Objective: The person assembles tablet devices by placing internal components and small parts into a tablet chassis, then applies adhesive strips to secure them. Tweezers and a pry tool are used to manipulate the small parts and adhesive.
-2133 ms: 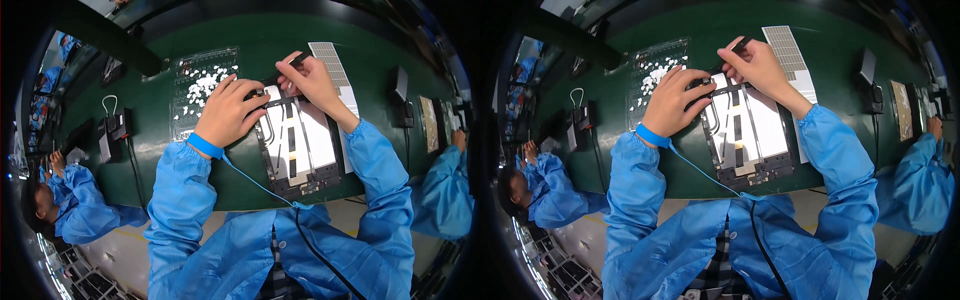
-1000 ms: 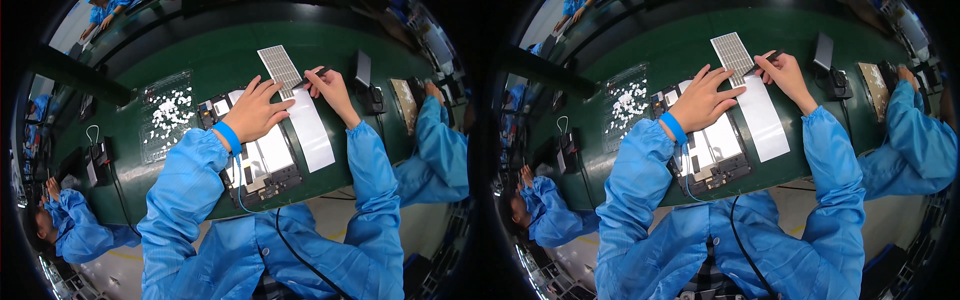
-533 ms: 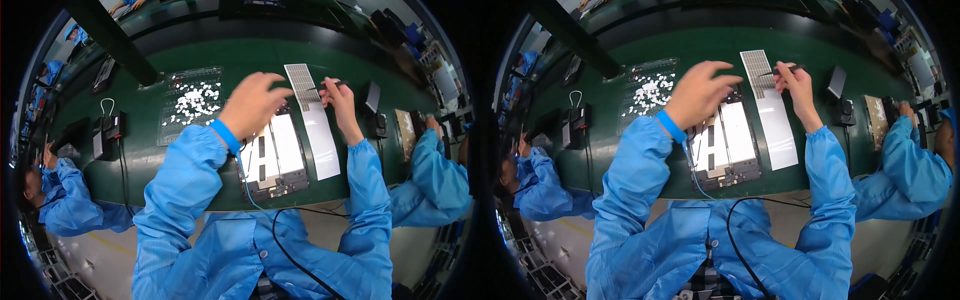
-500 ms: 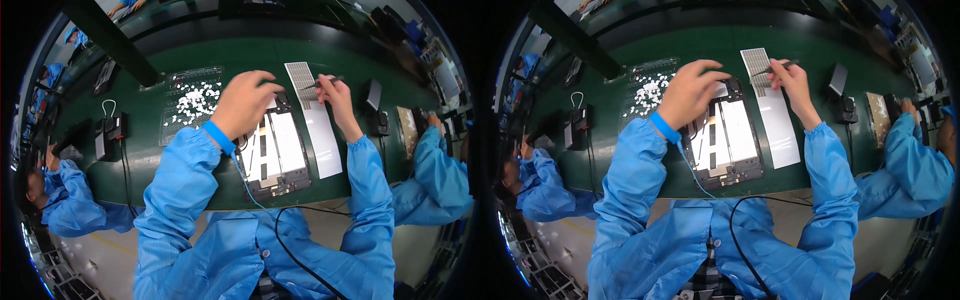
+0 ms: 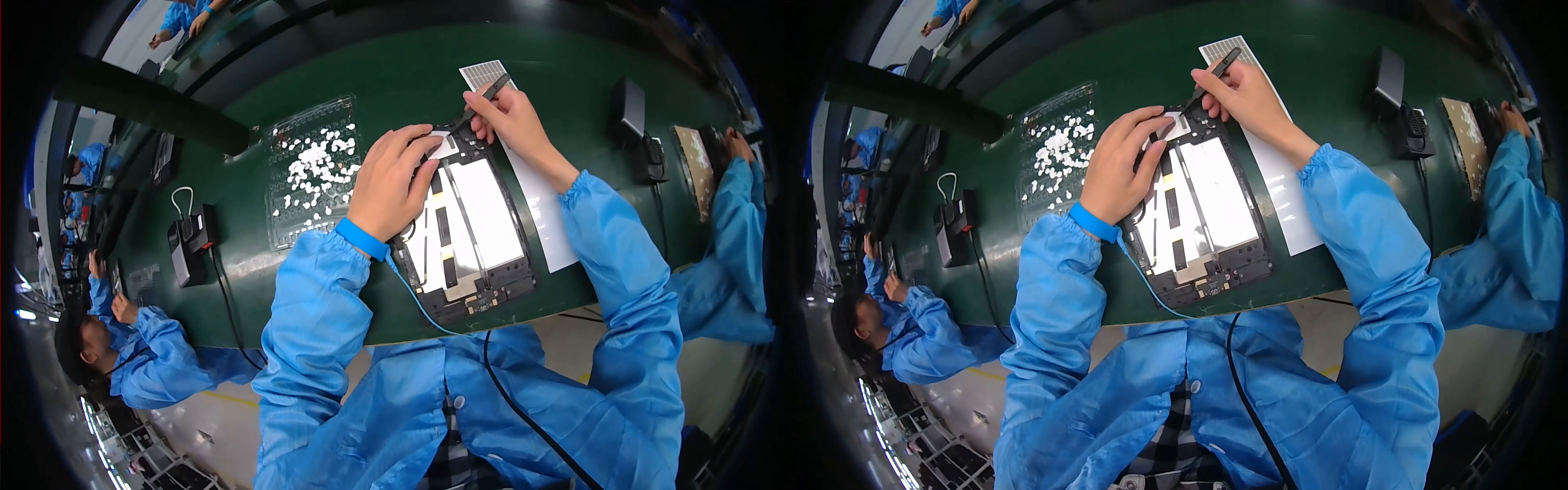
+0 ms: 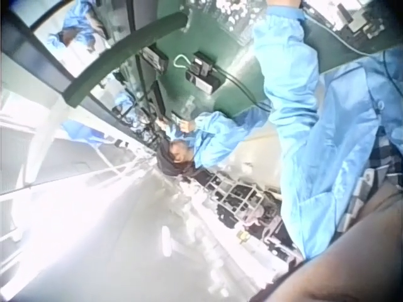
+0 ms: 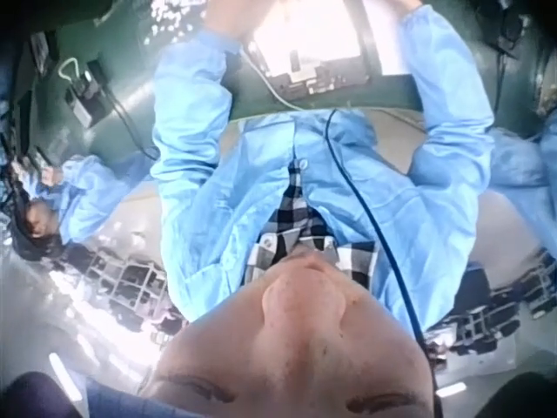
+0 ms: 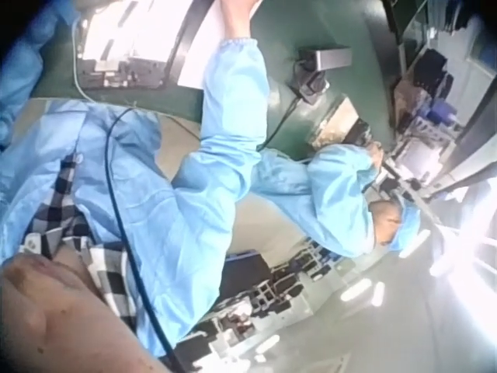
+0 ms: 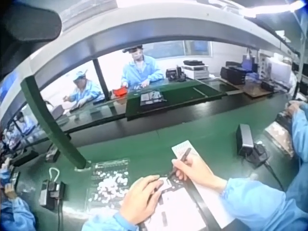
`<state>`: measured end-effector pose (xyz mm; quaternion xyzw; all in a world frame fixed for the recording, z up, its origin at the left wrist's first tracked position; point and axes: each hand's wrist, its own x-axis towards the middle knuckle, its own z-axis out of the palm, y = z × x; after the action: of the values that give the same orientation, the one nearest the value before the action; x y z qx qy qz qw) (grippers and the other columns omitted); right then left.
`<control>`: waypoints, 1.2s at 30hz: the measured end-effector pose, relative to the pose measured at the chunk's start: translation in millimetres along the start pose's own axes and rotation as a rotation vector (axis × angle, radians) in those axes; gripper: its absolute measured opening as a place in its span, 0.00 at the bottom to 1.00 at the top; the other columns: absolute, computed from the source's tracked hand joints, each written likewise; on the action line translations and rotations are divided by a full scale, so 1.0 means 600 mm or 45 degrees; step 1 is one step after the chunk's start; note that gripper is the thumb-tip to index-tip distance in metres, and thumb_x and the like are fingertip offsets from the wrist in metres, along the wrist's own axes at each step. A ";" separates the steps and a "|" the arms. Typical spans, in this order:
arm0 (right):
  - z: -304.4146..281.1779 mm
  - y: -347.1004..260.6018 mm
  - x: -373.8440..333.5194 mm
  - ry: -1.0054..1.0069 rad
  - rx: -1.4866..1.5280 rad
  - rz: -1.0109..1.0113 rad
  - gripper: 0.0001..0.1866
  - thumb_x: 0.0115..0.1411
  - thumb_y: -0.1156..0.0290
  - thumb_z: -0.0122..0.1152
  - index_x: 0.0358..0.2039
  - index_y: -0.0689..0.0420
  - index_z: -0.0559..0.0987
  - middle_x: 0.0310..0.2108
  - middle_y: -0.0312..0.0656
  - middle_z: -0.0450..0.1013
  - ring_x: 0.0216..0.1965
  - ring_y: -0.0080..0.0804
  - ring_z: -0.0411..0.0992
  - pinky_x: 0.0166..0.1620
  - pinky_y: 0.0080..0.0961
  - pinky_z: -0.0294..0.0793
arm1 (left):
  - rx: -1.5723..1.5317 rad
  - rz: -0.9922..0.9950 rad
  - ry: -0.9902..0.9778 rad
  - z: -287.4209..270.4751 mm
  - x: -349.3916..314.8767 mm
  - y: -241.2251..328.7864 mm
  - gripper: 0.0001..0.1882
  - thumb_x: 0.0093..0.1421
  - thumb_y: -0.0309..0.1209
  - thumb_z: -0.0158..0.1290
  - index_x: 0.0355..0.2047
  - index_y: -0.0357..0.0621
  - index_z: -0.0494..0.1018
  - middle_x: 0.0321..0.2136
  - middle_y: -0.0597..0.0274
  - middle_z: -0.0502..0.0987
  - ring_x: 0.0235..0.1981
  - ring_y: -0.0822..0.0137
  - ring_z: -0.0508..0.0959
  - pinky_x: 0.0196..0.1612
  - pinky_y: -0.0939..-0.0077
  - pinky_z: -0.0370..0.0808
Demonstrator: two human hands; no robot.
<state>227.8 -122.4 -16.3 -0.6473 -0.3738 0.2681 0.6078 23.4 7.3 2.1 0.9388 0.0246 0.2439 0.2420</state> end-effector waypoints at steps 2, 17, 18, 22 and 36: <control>-0.001 -0.001 0.000 -0.004 0.004 -0.001 0.18 0.66 0.56 0.60 0.32 0.61 0.77 0.22 0.36 0.75 0.21 0.19 0.72 0.23 0.14 0.69 | 0.019 0.016 -0.022 0.001 0.003 0.000 0.14 0.64 0.28 0.51 0.50 0.44 0.76 0.53 0.54 0.74 0.53 0.49 0.74 0.55 0.60 0.71; 0.016 -0.002 -0.013 0.230 0.052 -0.248 0.11 0.65 0.67 0.63 0.41 0.62 0.79 0.28 0.39 0.78 0.26 0.16 0.72 0.29 0.14 0.70 | 0.321 0.309 -0.114 0.011 -0.004 -0.012 0.18 0.62 0.33 0.53 0.52 0.42 0.75 0.54 0.61 0.73 0.62 0.57 0.66 0.68 0.51 0.56; 0.017 -0.003 -0.018 0.238 0.005 -0.288 0.11 0.65 0.68 0.62 0.42 0.62 0.79 0.30 0.40 0.79 0.26 0.17 0.72 0.30 0.14 0.70 | 0.353 0.307 -0.105 0.011 -0.007 -0.009 0.19 0.62 0.33 0.53 0.53 0.42 0.74 0.55 0.60 0.73 0.62 0.57 0.67 0.68 0.52 0.56; 0.012 -0.034 -0.051 0.090 -0.094 -0.444 0.11 0.70 0.68 0.54 0.47 0.60 0.78 0.34 0.41 0.80 0.27 0.17 0.72 0.32 0.13 0.70 | 0.456 0.276 0.026 -0.056 -0.032 0.041 0.21 0.60 0.32 0.56 0.54 0.45 0.73 0.55 0.59 0.74 0.61 0.57 0.69 0.66 0.56 0.60; 0.266 -0.128 0.020 -0.807 -0.945 -0.921 0.14 0.50 0.80 0.69 0.39 0.56 0.82 0.34 0.42 0.81 0.35 0.42 0.79 0.41 0.32 0.77 | 0.182 -0.429 0.325 -0.201 -0.213 -0.160 0.17 0.59 0.29 0.58 0.49 0.45 0.73 0.44 0.58 0.73 0.43 0.55 0.76 0.47 0.66 0.73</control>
<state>94.5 -20.4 42.0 -0.5365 -0.8014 0.0760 0.2534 -138.7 124.2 -7.3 0.8978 0.2287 0.3144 0.2070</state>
